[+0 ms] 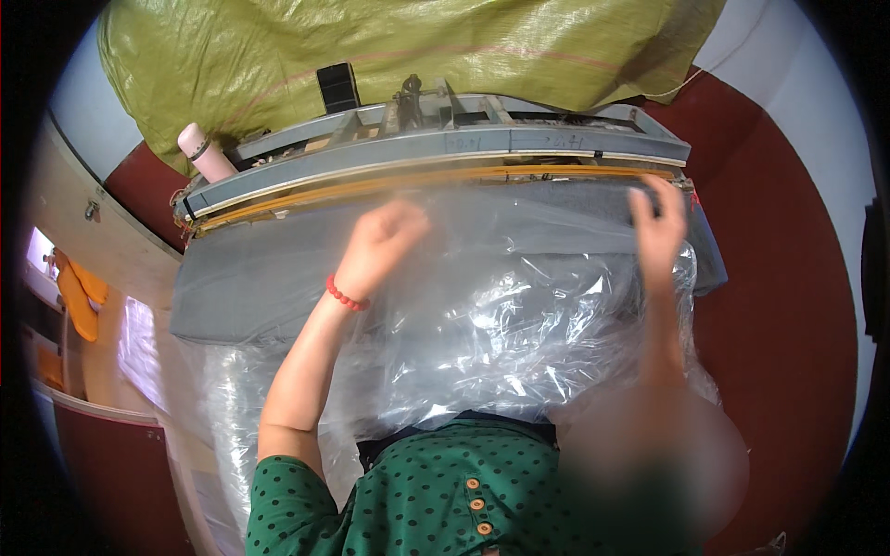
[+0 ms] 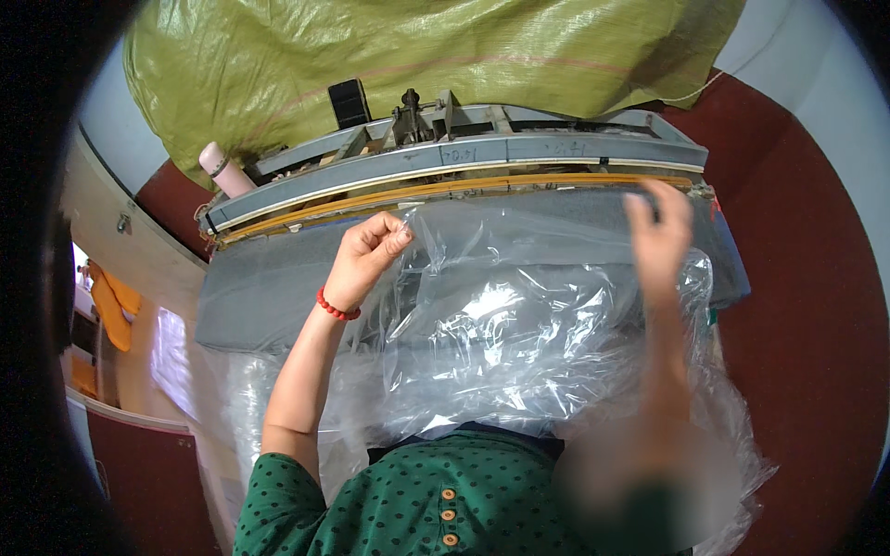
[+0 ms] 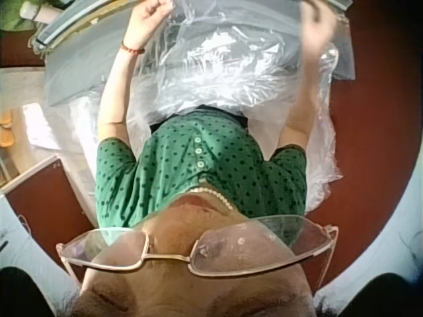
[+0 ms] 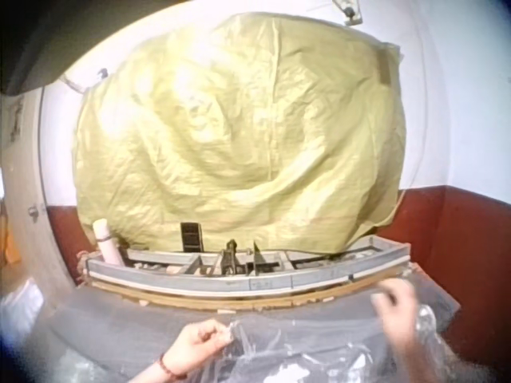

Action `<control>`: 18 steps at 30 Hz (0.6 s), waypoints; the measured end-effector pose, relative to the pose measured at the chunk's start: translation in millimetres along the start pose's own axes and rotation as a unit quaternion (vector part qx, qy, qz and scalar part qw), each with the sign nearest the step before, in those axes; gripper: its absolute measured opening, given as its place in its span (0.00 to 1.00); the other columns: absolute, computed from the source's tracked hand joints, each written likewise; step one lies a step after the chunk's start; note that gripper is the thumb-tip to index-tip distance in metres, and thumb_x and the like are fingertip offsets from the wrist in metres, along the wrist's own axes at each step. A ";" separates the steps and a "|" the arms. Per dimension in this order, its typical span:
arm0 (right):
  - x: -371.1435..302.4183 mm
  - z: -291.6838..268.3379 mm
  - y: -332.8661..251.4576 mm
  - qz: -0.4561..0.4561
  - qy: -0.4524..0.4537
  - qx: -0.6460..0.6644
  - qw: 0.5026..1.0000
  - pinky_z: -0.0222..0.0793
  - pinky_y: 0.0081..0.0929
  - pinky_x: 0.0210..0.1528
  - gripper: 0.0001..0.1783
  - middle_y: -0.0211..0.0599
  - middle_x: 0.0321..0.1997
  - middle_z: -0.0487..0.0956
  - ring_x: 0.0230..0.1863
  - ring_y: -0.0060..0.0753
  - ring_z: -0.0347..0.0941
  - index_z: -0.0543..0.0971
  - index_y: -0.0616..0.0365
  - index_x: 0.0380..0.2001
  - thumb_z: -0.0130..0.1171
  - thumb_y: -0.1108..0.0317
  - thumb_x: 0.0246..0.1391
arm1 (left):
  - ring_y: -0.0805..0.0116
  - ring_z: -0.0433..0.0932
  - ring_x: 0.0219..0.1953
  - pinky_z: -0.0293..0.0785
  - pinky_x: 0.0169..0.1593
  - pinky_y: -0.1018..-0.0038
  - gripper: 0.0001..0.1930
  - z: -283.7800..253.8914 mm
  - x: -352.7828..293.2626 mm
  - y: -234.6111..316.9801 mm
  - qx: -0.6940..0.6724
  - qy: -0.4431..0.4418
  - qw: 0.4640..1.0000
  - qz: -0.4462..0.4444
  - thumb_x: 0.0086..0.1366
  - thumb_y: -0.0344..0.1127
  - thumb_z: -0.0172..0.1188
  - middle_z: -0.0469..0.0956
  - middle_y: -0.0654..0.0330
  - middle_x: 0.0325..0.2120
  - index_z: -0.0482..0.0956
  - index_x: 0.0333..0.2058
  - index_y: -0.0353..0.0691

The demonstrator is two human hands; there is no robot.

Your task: Manually placing plastic film over a large grey industrial component as part of a manufacturing or packaging process.

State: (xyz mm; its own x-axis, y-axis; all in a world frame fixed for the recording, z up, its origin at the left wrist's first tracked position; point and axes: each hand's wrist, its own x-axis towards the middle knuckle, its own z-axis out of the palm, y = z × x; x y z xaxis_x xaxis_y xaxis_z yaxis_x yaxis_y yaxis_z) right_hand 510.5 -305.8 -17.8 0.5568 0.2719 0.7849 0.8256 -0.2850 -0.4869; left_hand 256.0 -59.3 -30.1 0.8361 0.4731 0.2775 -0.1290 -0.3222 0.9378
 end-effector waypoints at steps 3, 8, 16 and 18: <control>5.7 43.5 -88.1 -0.064 -0.215 0.215 0.951 0.61 0.24 0.49 0.20 0.35 0.42 0.73 0.45 0.29 0.67 0.74 0.58 0.40 0.60 0.73 0.38 | 0.87 0.58 0.19 0.54 0.22 0.88 0.07 -2.7 -11.3 19.8 0.021 -0.015 1.000 -0.006 0.58 0.35 0.55 0.66 0.73 0.19 0.72 0.29 0.38; 0.9 86.5 -143.4 -0.130 -0.413 0.392 0.812 0.66 0.18 0.36 0.15 0.32 0.28 0.75 0.32 0.24 0.70 0.73 0.62 0.36 0.57 0.76 0.41 | 0.86 0.60 0.19 0.57 0.21 0.87 0.07 -8.8 -21.1 37.9 0.040 -0.026 0.999 0.016 0.57 0.33 0.57 0.67 0.72 0.18 0.72 0.27 0.37; -39.9 104.6 -174.1 0.174 -0.467 0.560 0.662 0.63 0.14 0.26 0.07 0.25 0.25 0.74 0.26 0.13 0.67 0.75 0.60 0.32 0.55 0.69 0.49 | 0.81 0.61 0.16 0.58 0.18 0.81 0.08 -13.2 -41.8 44.9 0.380 0.194 0.873 0.237 0.47 0.26 0.61 0.67 0.63 0.15 0.68 0.20 0.36; -47.4 122.0 -185.6 0.179 -0.485 0.531 0.672 0.62 0.12 0.27 0.06 0.26 0.26 0.75 0.27 0.14 0.68 0.75 0.60 0.31 0.54 0.70 0.50 | 0.79 0.61 0.15 0.58 0.18 0.80 0.10 -20.5 -43.1 38.7 0.409 0.211 0.851 0.252 0.46 0.26 0.60 0.65 0.60 0.14 0.65 0.17 0.35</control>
State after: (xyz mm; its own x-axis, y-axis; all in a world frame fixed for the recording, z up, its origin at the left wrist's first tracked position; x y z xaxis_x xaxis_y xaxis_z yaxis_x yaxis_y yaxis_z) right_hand 342.0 -153.7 -11.4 0.1102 0.9780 0.1769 -0.0644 0.1846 -0.9807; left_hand 204.1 -75.4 -1.6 0.4968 0.3019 0.8137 0.1430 -0.9532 0.2664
